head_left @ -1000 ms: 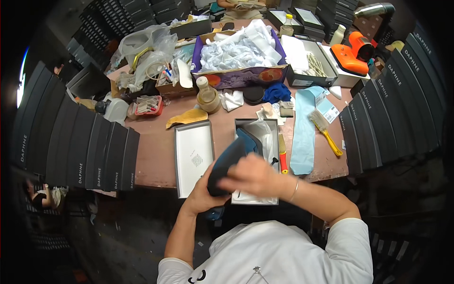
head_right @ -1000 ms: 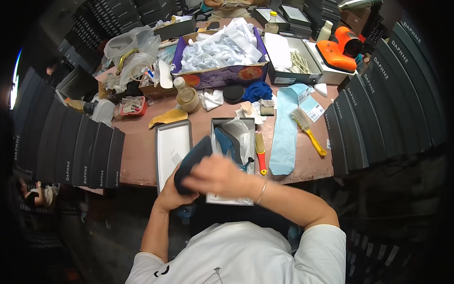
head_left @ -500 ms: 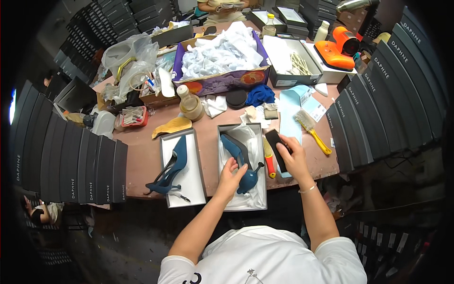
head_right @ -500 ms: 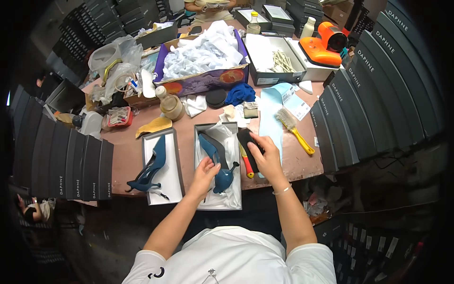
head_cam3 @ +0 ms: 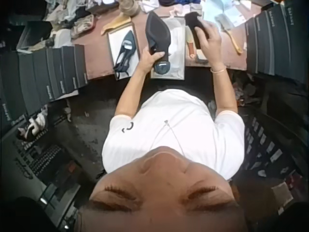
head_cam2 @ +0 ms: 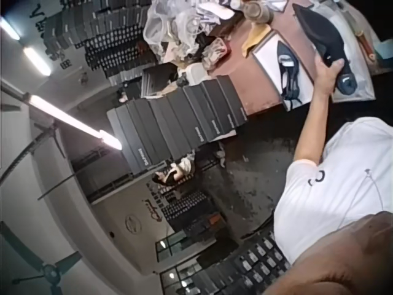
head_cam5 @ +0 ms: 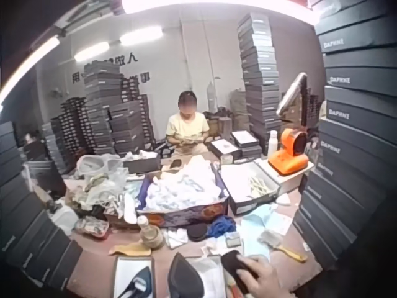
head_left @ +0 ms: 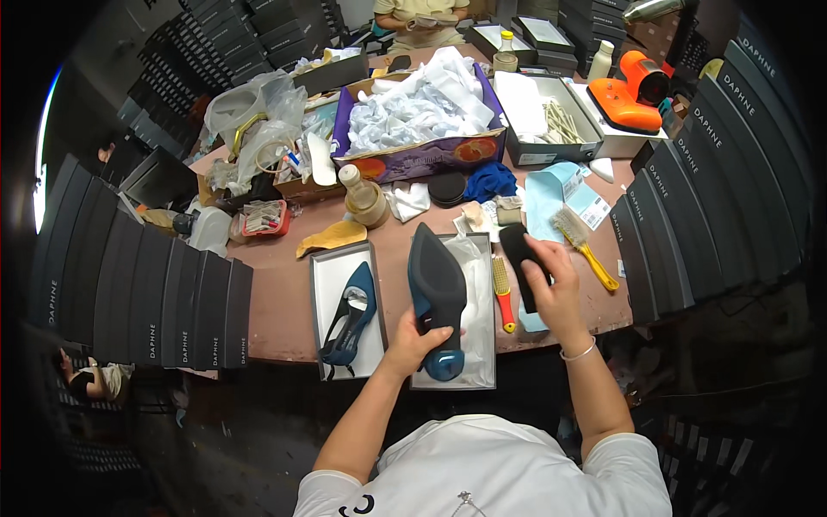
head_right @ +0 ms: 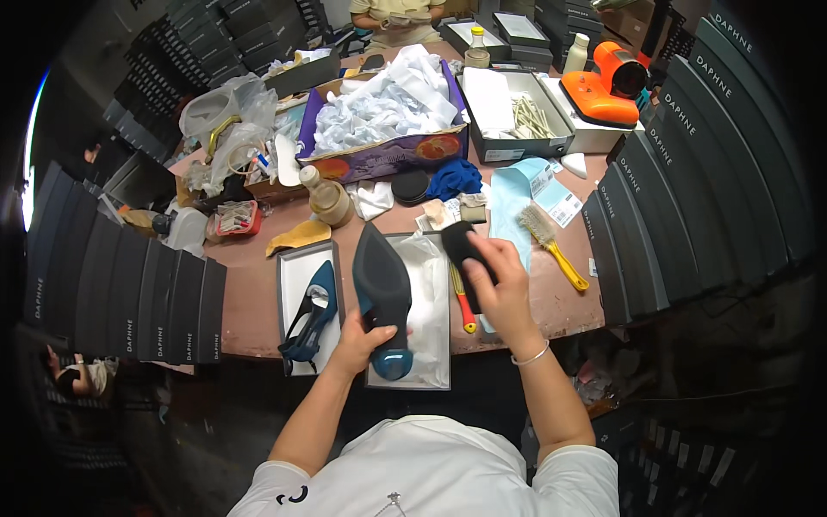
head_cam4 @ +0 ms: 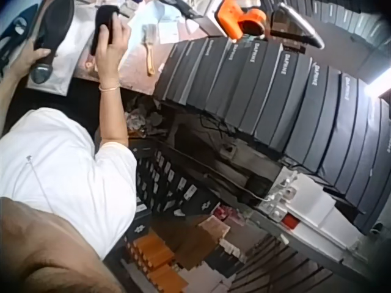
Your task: Clean shoes with a brush, wrap them in tissue paper, and place them into shoe boxes.
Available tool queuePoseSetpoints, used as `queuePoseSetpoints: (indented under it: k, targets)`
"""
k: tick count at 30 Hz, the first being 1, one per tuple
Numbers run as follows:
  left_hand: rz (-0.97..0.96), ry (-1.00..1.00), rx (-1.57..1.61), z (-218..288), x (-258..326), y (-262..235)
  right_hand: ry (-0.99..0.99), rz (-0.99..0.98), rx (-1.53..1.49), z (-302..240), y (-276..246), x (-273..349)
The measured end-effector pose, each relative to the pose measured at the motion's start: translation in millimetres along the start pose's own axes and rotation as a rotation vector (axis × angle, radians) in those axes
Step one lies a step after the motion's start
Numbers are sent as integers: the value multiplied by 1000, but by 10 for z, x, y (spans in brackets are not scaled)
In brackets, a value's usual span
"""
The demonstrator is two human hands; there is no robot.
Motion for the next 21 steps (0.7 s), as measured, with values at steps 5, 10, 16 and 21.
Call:
queuePoseSetpoints:
  k: [5,10,16,21]
  targets:
    - [-130,46,-281,265,221,203,-706,-353,252,-1017,478,-10]
    - [-187,-84,-252,124,271,59,-527,-230,219,-684,382,-335]
    - [-143,-105,-787,421,257,247,-438,-53,429,-483,89,-424]
    - [-235,-213,-919,446,273,365,-746,-367,492,-771,494,-11]
Point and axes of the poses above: each hand's wrist, its own x-axis away from the middle knuckle, its own y-axis out of the palm, z = x × y, the point moved 8 cm from there along -x, towards the middle knuckle, and after that the axes turned 12 degrees about -z, right-handed, at the moved point
